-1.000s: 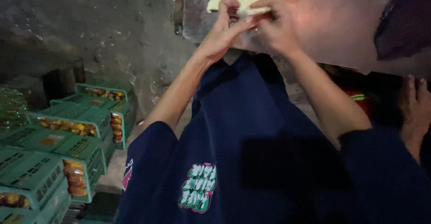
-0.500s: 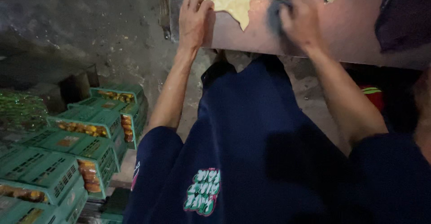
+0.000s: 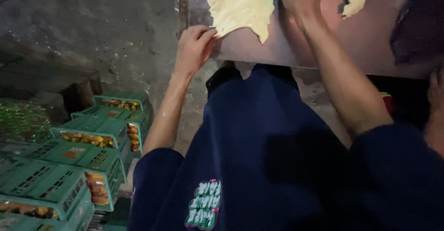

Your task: The person sits at a metal table, tears pieces from a sheet of dough, flattens each piece, places a scoop of dark filling onto it, and wraps and rolls the dough into balls. The person then carries a tray of the shaped dough balls across the room and returns to shape more pieces.

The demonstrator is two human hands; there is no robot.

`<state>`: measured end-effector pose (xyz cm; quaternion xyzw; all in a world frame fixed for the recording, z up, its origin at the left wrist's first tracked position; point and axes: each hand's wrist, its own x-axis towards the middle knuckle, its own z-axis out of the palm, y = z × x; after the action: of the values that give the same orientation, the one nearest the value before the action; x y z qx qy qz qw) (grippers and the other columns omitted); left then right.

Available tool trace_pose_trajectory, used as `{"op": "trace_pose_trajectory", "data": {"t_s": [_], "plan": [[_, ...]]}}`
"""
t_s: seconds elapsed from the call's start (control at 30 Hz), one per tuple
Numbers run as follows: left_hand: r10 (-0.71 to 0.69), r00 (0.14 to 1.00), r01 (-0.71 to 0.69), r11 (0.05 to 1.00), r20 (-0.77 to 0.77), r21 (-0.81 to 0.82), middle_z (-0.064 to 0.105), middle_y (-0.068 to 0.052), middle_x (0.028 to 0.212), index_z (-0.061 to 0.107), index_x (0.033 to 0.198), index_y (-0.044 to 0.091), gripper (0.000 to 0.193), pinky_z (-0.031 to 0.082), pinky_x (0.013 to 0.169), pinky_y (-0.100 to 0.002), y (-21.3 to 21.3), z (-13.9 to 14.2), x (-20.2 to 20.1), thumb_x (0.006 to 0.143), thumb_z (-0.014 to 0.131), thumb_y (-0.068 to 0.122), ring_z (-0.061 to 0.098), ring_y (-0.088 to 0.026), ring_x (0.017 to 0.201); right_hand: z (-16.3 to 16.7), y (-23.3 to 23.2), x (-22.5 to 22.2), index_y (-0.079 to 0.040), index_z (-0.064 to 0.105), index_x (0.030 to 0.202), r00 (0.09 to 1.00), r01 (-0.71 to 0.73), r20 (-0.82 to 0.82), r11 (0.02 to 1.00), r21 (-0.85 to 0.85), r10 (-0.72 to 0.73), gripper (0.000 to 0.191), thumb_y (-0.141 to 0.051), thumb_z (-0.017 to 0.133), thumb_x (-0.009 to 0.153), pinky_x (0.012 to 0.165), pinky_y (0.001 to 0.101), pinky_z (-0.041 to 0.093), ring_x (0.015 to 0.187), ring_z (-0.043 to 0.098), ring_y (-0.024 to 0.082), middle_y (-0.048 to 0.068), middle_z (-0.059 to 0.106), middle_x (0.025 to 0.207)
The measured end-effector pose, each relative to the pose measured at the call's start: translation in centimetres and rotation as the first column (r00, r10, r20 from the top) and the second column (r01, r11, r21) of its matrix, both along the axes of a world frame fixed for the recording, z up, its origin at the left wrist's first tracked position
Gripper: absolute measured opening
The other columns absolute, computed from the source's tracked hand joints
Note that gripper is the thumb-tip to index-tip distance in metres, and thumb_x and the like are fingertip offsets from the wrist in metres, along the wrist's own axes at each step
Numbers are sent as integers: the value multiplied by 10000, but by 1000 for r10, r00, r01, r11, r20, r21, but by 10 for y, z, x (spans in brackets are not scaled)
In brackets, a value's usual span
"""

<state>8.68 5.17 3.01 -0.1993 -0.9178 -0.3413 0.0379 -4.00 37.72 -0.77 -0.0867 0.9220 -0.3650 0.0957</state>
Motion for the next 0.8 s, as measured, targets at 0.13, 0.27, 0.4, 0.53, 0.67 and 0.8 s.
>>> {"op": "trace_pose_trajectory", "data": {"t_s": [0.13,0.27,0.4,0.53,0.67,0.8], "plan": [[-81,997,81,996,7,25,645,-83,1085,685,1165,118,270,492,892,-435,22,-17,-33,926,806,152,630,-312,1050,10,-3,70,-10,675,1136,994,84,-58,994,-69,-88,131,-123,704,1077,784,408,569,887,722,297,165,696,980],[-224,974,224,974,10,29,630,-106,1107,648,1144,113,321,487,890,-435,47,-32,-54,859,781,180,612,-328,1054,0,-23,115,20,615,1265,975,179,-118,981,-75,-187,371,-164,774,986,920,435,515,1073,623,350,197,613,1153],[-245,969,247,967,-38,66,618,-92,1079,649,1102,114,266,493,904,-422,56,-42,-57,874,773,170,593,-312,1039,-22,-52,107,20,563,1233,932,218,-296,976,-4,-210,540,-252,882,893,1006,478,447,1176,524,401,247,579,1212],[-229,970,234,971,-85,54,618,-74,1026,677,1118,81,213,491,884,-406,50,-50,-46,930,765,133,607,-298,1000,-27,-48,88,-52,526,971,981,102,-161,993,-58,-110,440,-173,936,868,916,450,512,1052,598,338,156,655,1063],[-241,967,246,967,-83,59,632,-71,967,711,1088,89,178,492,859,-404,40,-53,-32,915,752,99,625,-289,947,-14,-22,92,-9,498,1291,848,472,504,666,-578,-164,415,-74,785,998,834,331,583,985,695,176,104,680,1097],[-290,949,294,955,-124,23,638,-68,987,722,1126,76,239,496,904,-413,36,-53,-23,887,718,82,626,-279,986,0,-15,100,-1,467,1401,706,655,702,461,-598,-93,496,-27,718,974,824,310,635,955,741,155,109,723,1126]]}}
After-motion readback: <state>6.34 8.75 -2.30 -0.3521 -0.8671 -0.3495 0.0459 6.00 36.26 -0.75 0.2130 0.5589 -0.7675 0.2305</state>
